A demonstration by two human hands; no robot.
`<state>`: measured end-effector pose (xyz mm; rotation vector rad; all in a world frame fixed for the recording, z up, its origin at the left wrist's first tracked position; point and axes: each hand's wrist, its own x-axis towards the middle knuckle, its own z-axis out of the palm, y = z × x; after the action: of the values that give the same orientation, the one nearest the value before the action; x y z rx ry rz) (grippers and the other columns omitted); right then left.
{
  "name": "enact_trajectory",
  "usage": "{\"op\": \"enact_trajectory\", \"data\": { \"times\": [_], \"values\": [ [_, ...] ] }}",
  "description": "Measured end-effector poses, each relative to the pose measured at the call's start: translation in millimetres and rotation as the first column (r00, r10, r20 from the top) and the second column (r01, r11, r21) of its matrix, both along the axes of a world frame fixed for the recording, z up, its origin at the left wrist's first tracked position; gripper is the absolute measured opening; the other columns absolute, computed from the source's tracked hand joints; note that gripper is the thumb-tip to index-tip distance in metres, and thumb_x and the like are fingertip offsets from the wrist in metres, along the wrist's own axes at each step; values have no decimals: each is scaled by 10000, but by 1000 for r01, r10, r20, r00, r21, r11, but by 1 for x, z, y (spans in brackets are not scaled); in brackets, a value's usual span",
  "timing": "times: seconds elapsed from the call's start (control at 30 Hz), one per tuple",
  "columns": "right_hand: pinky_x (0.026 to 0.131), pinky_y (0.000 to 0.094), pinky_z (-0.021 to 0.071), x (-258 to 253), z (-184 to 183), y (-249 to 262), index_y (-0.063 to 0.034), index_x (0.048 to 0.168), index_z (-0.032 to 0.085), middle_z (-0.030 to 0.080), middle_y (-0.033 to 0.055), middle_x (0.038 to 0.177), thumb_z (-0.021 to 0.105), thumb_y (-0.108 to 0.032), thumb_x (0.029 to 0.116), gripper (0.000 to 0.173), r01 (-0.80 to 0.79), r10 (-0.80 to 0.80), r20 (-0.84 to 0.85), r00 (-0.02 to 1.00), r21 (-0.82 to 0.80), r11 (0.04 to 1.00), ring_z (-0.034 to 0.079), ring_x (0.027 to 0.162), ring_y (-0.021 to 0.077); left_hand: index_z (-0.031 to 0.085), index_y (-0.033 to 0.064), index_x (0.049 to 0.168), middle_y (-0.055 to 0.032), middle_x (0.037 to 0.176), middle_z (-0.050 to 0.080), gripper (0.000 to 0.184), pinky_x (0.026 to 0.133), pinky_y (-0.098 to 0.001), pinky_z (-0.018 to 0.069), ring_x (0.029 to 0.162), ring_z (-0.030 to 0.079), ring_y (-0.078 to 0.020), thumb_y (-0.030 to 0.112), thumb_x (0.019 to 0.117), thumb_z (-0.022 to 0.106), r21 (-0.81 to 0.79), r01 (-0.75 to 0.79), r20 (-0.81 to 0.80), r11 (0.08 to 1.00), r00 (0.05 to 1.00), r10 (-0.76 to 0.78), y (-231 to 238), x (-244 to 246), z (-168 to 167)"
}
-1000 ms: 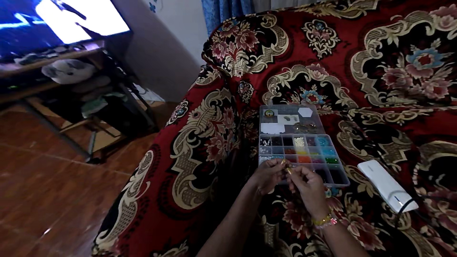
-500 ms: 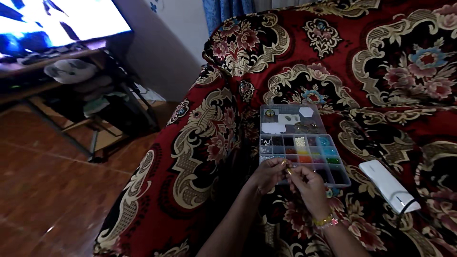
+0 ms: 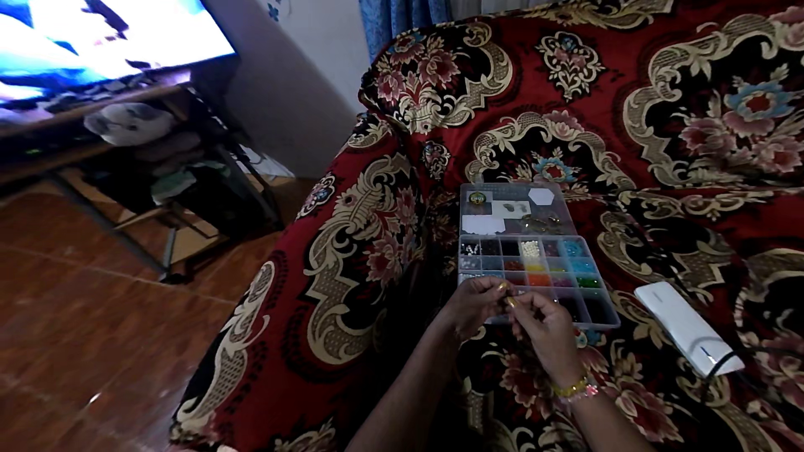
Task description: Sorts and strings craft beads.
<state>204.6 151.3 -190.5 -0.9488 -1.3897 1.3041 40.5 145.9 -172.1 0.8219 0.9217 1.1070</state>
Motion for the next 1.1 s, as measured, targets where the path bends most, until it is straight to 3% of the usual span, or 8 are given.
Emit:
{"op": "enact_trajectory", "data": {
  "times": [0.47, 0.63, 0.87, 1.0, 1.1],
  "values": [
    [516, 198, 561, -2, 2, 0, -14, 912, 694, 682, -25, 688, 604, -79, 953, 118, 3, -2, 32, 999, -12, 1000, 627, 534, 34, 691, 9, 1030, -8, 971, 724, 166, 889, -326, 580, 907, 699, -110, 20, 1019, 526, 100, 15, -115, 995, 993, -4, 1, -5, -1],
    [526, 220, 565, 1, -3, 3, -6, 942, 701, 687, -14, 714, 594, -98, 967, 143, 6, -5, 52, 999, -19, 1000, 630, 554, 57, 699, -32, 1054, -26, 971, 721, 140, 885, -311, 576, 902, 688, -93, 3, 992, 578, 197, -1, -228, 980, 973, 47, 1, -2, -3],
    [508, 183, 536, 0, -7, 6, -23, 913, 675, 669, -48, 685, 559, -37, 975, 132, -3, -3, -65, 998, -105, 995, 599, 524, 27, 701, -53, 999, -26, 909, 701, 103, 831, -261, 556, 835, 651, -47, 13, 960, 632, 291, -57, -294, 955, 945, 146, 2, 1, -4],
    [484, 175, 518, 0, -8, 6, -28, 953, 682, 680, -34, 702, 566, -50, 982, 121, -10, -2, -110, 994, -114, 993, 588, 512, 28, 702, -53, 993, -45, 968, 697, 105, 829, -251, 549, 868, 643, -50, 29, 947, 656, 322, -103, -284, 941, 938, 200, 2, 4, -4],
    [489, 186, 518, 0, -10, 7, 14, 1117, 685, 709, 1, 831, 554, -64, 989, 199, -17, 5, -124, 992, -103, 995, 589, 538, 45, 695, -70, 992, -111, 1101, 687, 101, 908, -282, 542, 1006, 646, -99, 7, 932, 673, 343, -126, -289, 931, 929, 233, 3, 3, -5]
  ]
}}
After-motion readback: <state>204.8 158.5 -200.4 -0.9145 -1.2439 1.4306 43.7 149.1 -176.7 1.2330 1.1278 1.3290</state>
